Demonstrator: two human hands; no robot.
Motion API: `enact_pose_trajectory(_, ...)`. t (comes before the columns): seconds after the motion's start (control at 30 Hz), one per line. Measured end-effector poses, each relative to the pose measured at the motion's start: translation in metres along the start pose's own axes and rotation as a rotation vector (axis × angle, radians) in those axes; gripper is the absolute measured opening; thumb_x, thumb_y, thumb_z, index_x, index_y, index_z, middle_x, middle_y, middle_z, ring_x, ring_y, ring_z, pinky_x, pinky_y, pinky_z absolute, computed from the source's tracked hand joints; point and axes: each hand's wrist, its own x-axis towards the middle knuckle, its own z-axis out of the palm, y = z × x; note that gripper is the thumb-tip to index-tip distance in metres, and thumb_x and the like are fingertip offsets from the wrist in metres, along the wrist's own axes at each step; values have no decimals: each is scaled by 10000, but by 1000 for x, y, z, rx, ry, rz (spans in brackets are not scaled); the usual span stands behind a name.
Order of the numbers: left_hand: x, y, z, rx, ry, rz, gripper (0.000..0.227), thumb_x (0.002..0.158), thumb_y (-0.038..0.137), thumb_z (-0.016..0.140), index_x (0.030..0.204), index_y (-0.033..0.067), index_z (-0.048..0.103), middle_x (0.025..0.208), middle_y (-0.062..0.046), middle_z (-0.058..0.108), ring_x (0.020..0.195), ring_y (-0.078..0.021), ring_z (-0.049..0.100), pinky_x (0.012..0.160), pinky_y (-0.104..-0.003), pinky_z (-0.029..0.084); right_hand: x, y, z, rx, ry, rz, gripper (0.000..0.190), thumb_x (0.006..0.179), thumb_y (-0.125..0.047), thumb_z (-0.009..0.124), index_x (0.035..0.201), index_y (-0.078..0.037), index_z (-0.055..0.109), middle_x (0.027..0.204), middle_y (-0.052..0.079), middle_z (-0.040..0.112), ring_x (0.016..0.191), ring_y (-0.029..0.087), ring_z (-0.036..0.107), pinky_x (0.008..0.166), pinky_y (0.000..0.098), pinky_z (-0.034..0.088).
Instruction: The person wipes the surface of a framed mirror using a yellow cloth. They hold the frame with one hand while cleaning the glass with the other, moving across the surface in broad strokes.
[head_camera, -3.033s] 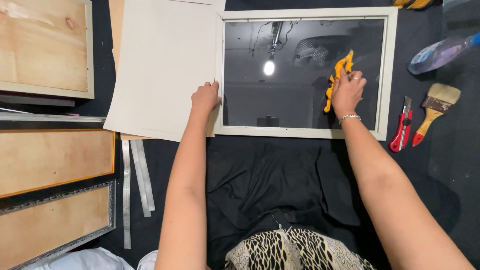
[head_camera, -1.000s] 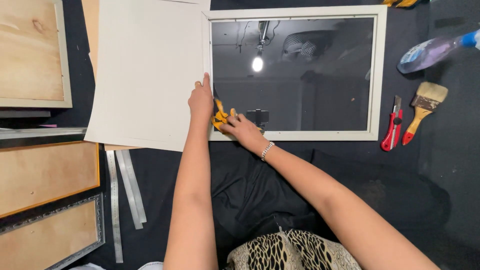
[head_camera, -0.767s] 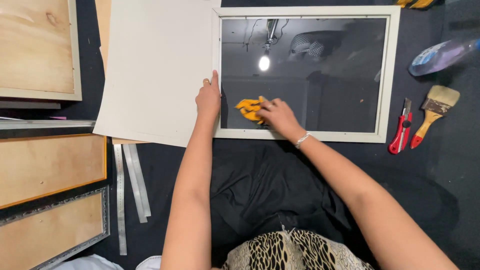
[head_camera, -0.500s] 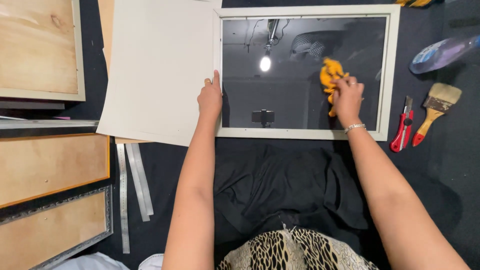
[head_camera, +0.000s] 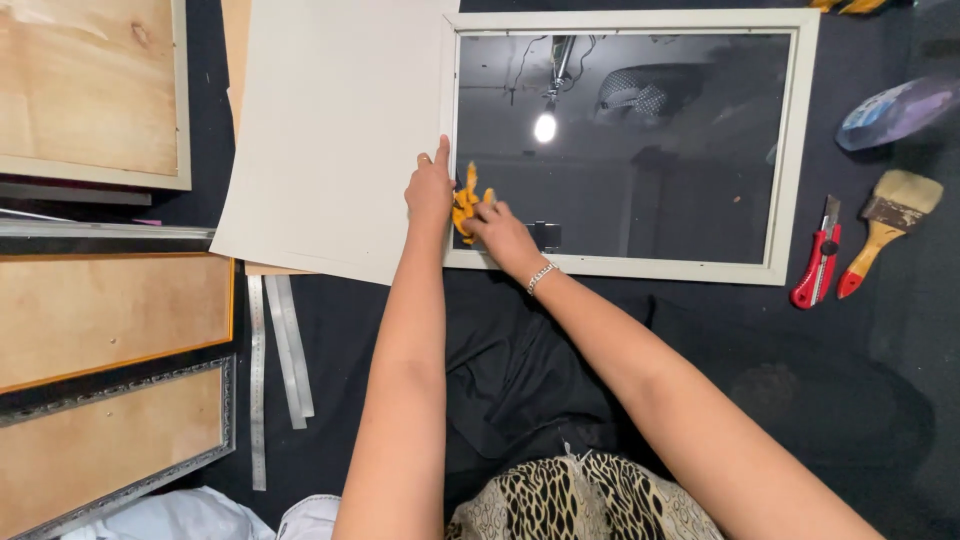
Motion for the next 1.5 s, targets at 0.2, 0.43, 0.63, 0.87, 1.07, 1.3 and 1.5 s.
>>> enact_pose_trajectory(0.2, -13, 0, -19, -63, -93, -21, 742, 1021, 140, 643, 1639, 274, 256, 1316, -218, 564, 1121, -408, 679, 883, -610, 576, -1, 12, -34, -218, -21, -315, 68, 921, -290, 686, 888, -344, 660, 1071, -135, 586, 1068, 163, 523, 845, 261, 478)
enact_pose_trajectory(0.43, -16, -4, -16, -95, -114, -37, 736, 1029, 159, 641, 1636, 318, 255, 1361, -231, 548, 1144, -419, 670, 912, -631, 562, 30, 52, 6, -43, 192, -47, 112, 953, -197, 709, 909, -154, 616, 1170, -51, 573, 1149, 195, 553, 993, 280, 484)
enact_pose_trajectory(0.63, -27, -4, -21, -47, -161, 2, 754, 1037, 169, 630, 1645, 323, 211, 1334, -225, 575, 1183, -426, 654, 955, -631, 537, -4, -6, 7, -180, 44, -194, 86, 1031, -225, 583, 1099, -272, 561, 1102, -89, 560, 1133, 148, 559, 867, 264, 490)
enact_pose_trajectory(0.87, -36, 4, -36, -69, -162, -24, 758, 1026, 154, 644, 1644, 313, 235, 1325, -229, 586, 1188, -414, 648, 939, -617, 547, 10, 31, -24, -210, 8, -310, 34, 1002, -349, 593, 984, -320, 590, 1044, -140, 569, 1089, 122, 519, 836, 271, 440)
enact_pose_trajectory(1.07, -47, 7, -28, -192, -85, -73, 688, 1036, 115, 609, 1622, 314, 307, 1268, -202, 581, 1159, -399, 652, 920, -606, 563, 31, 45, -1, -56, 107, -5, 78, 1024, -246, 639, 1093, -219, 663, 1062, -88, 566, 1067, 141, 521, 848, 255, 490)
enact_pose_trajectory(1.3, -37, -12, 11, -320, 131, 26, 645, 967, 58, 684, 1549, 236, 469, 1206, -149, 495, 1150, -401, 621, 941, -551, 581, -6, -8, -15, 76, -58, -376, 54, 1045, -235, 578, 1047, -211, 626, 1019, -56, 580, 1071, 182, 542, 896, 246, 510)
enact_pose_trajectory(1.5, -27, -25, 43, -276, 364, 51, 474, 1008, 244, 655, 1460, 366, 575, 1147, -96, 566, 1087, -363, 634, 961, -489, 536, 54, 56, -34, -233, 197, -236, 82, 988, -330, 670, 1044, -275, 694, 1243, -94, 614, 1188, 195, 510, 870, 309, 453)
